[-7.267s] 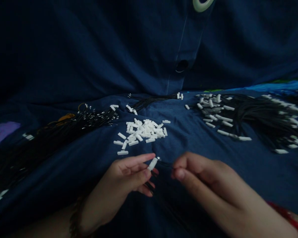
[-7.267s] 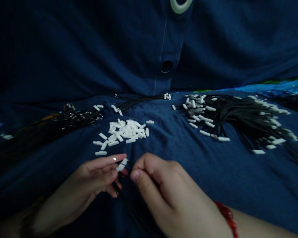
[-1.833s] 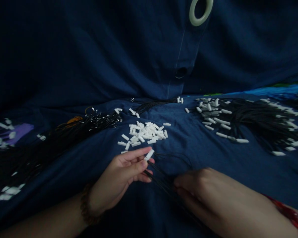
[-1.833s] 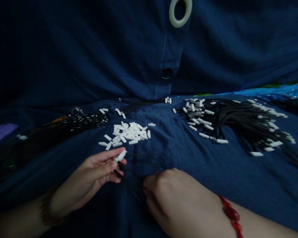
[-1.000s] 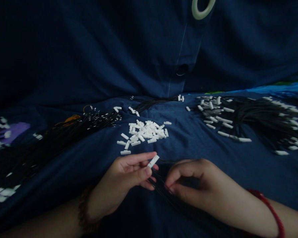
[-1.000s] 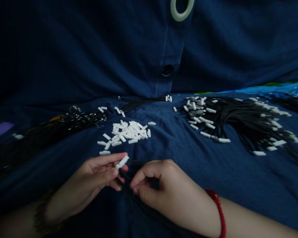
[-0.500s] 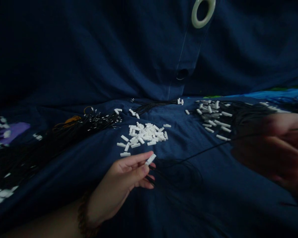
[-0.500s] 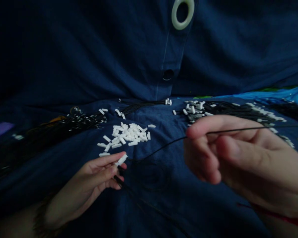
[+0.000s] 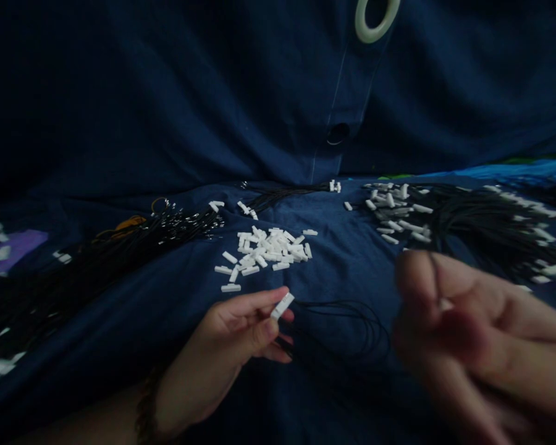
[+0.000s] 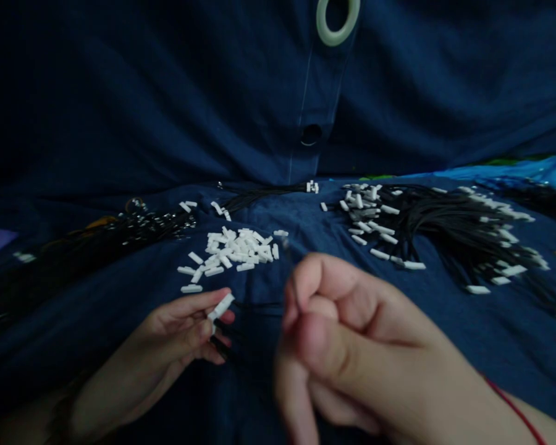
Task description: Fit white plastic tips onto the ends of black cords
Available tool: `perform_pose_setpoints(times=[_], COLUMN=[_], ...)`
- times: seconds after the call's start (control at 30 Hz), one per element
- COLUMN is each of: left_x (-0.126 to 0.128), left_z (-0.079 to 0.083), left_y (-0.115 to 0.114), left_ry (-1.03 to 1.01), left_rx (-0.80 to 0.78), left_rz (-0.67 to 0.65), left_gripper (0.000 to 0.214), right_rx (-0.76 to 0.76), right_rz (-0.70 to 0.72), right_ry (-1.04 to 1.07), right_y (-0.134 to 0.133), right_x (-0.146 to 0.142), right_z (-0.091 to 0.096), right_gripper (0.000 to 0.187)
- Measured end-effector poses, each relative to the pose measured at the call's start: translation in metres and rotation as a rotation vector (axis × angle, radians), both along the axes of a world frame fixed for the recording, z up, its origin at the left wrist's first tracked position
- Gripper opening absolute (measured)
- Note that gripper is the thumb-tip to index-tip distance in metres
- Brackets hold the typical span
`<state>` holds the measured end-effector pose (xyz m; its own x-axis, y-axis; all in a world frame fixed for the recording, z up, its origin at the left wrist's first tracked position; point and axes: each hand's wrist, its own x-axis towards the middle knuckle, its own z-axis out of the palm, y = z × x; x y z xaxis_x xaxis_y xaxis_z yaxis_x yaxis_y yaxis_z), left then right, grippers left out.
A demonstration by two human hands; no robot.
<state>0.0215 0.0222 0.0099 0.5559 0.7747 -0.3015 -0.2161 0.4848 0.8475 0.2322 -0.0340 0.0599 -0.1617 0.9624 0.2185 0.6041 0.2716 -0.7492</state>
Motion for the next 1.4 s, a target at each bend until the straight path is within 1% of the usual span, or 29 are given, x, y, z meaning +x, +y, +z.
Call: perform_pose_setpoints(times=[0.03,0.07,0.1,0.13,0.23,0.3,0.33,0.4,0.63,1.07,1.17,1.27,1.4], left_x=[0.000,0.000,0.000,0.000,0.000,0.001,0.001,0.002,0.001,0.001,0.002,0.003,0.005], left_z=[-0.001,-0.001,-0.001,0.000,0.002,0.003,0.003,0.003,0.003,0.002,0.002,0.000,-0.003], left_y=[0.000,-0.001,-0.001,-0.002,-0.004,-0.005,-0.005,-0.005,-0.005,-0.005,-0.005,-0.005,-0.007], left_ry=[-0.006,-0.007,-0.007,-0.005,-0.020,-0.035,-0.039,-0.040,-0.041,-0.067,-0.048,0.023,0.147], left_rx=[0.001,-0.002,-0.009,-0.021,-0.070,-0.091,-0.095,-0.098,-0.135,-0.172,-0.165,-0.107,0.028], left_rz=[-0.006,-0.010,-0.013,-0.012,0.004,0.008,0.010,0.008,0.003,-0.007,0.002,0.014,0.031], left_gripper=[0.025,0.025,0.025,0.026,0.025,0.024,0.024,0.024,0.022,0.024,0.024,0.023,0.023], right_rx=[-0.060,-0.097,-0.116,-0.105,0.070,0.181,0.210,0.241,0.275,0.227,0.189,0.099,-0.004], right_rz=[0.053,0.076,0.089,0.086,0.059,0.056,0.061,0.081,0.088,0.055,0.046,0.016,0.005], right_ry=[0.083,0.117,0.123,0.082,-0.169,-0.275,-0.305,-0.325,-0.345,-0.323,-0.329,-0.347,-0.343], right_y=[-0.003,-0.005,-0.006,-0.007,-0.007,-0.008,-0.008,-0.008,-0.008,-0.007,-0.008,-0.006,-0.002], right_x=[-0.009,-0.016,-0.022,-0.025,-0.030,-0.030,-0.029,-0.028,-0.029,-0.031,-0.032,-0.034,-0.037], right_z=[0.000,-0.001,-0.003,-0.006,-0.017,-0.023,-0.025,-0.028,-0.031,-0.031,-0.032,-0.035,-0.039], right_gripper=[0.033,0.027,0.023,0.020,0.018,0.018,0.019,0.020,0.022,0.020,0.020,0.020,0.020])
